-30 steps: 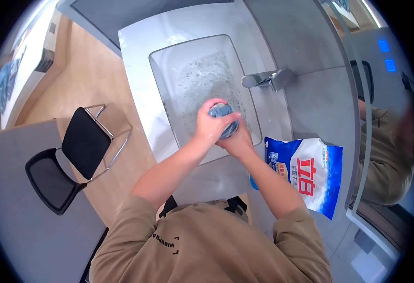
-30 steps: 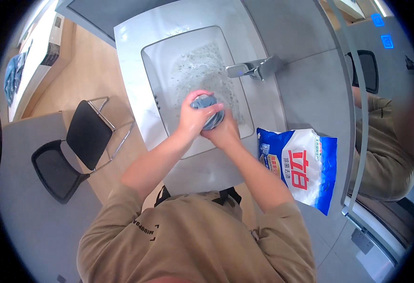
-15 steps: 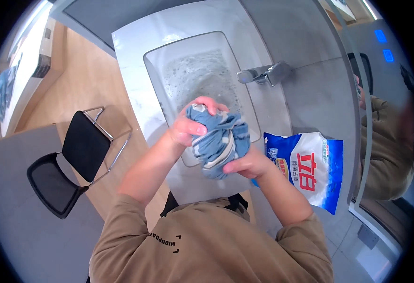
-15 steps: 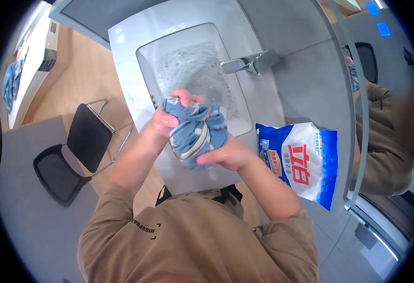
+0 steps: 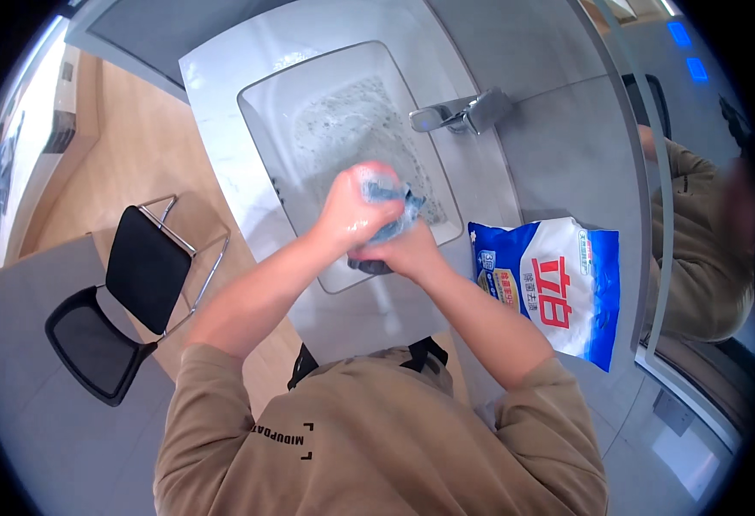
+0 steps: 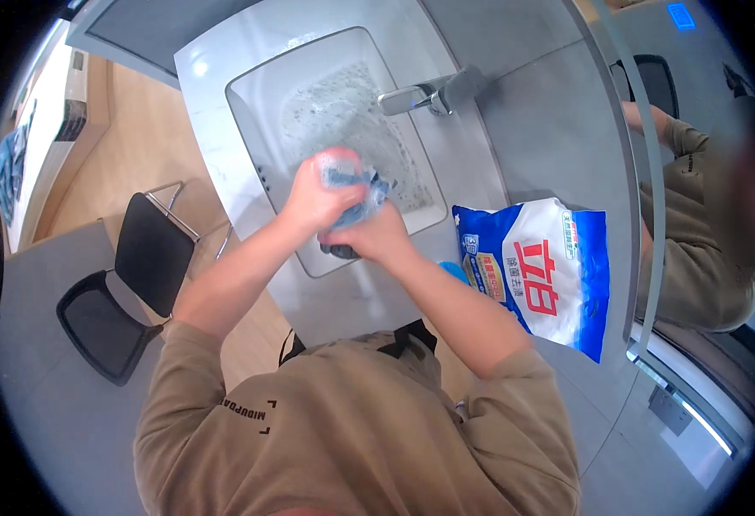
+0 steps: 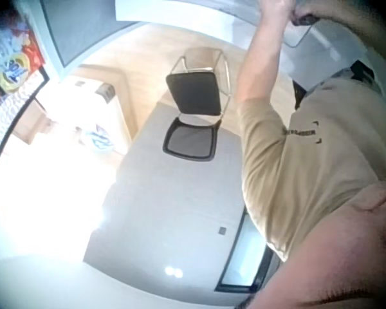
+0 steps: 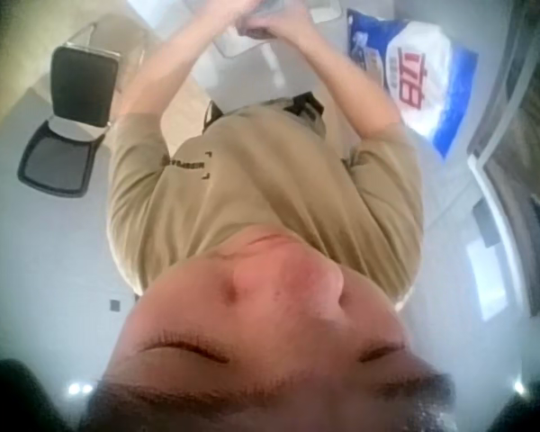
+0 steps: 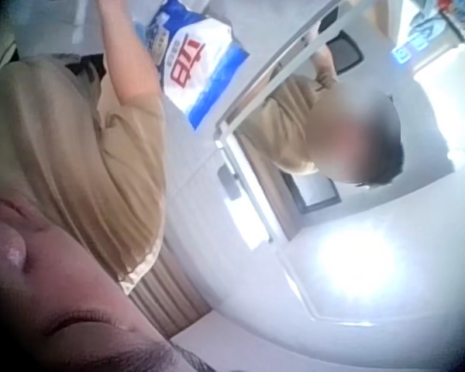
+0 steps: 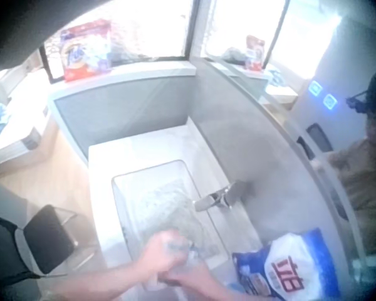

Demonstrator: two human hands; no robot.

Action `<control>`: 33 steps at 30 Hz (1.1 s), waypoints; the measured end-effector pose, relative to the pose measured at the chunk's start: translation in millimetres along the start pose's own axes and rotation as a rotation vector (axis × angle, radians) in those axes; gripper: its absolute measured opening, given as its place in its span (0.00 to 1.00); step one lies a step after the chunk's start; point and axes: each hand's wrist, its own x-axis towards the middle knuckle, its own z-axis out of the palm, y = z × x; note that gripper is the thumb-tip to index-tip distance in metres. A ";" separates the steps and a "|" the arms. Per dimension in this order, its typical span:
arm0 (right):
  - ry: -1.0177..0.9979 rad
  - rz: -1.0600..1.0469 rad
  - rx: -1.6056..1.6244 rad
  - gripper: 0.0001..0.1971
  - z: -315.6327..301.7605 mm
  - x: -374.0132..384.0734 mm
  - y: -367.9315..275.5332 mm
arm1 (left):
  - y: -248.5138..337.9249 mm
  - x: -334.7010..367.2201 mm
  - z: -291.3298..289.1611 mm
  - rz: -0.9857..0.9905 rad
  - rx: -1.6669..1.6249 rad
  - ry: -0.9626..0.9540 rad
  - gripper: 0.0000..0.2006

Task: The person scrubs a piece of fabric in a sink with water and detergent, using a brush to scrub the surface before rinsing and wringing the fabric.

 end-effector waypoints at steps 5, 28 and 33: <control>0.041 0.106 -0.223 0.39 2.8 23.2 20.8 | -22.8 14.5 12.9 -0.067 0.084 0.114 0.12; 0.015 -0.055 0.465 0.32 -51.8 -111.1 -70.6 | 101.6 -122.2 10.6 0.423 -0.385 0.230 0.33; 0.002 -0.598 0.282 0.22 -37.6 -141.5 -134.0 | 123.4 -140.4 -5.9 0.606 -0.021 0.269 0.26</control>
